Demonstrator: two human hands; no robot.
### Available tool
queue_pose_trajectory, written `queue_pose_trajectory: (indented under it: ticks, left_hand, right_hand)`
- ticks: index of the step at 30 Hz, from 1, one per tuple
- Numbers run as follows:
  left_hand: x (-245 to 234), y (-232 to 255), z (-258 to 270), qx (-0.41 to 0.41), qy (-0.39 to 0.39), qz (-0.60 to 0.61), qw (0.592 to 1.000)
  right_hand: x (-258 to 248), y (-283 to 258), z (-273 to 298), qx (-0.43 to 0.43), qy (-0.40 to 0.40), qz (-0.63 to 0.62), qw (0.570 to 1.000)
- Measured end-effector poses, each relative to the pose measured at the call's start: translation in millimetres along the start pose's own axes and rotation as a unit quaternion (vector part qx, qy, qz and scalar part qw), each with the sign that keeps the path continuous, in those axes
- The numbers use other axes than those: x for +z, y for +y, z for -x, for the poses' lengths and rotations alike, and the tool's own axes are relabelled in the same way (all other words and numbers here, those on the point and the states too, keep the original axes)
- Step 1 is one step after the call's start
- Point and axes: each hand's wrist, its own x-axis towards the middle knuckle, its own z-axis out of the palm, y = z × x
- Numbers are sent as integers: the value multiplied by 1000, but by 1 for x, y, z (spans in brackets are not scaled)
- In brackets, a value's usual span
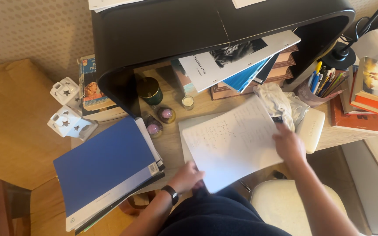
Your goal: The person sorts a stack of loose papers on a desk, flipping through pages and separating them into smaller piles. They place some sheets on a printer and continue to organize the remaining papers by hand.
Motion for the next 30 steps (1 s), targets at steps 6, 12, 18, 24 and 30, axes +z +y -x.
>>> queue_pose_trajectory:
  ticks: [6, 12, 18, 24, 30]
  left_hand:
    - [-1, -28, -20, 86, -72, -107, 988]
    - [0, 27, -10, 228, 153, -286, 918]
    - [12, 48, -5, 152, 107, -328, 926]
    - [6, 25, -8, 123, 91, -135, 979]
    - [10, 23, -5, 114, 77, -124, 983]
  right_hand:
    - [48, 1, -118, -127, 67, 157, 977]
    - [66, -60, -130, -168, 91, 234, 953]
    - [49, -79, -80, -213, 162, 125, 955]
    - [54, 2, 41, -110, 135, -53, 983]
    - [46, -29, 124, 131, -45, -178, 974]
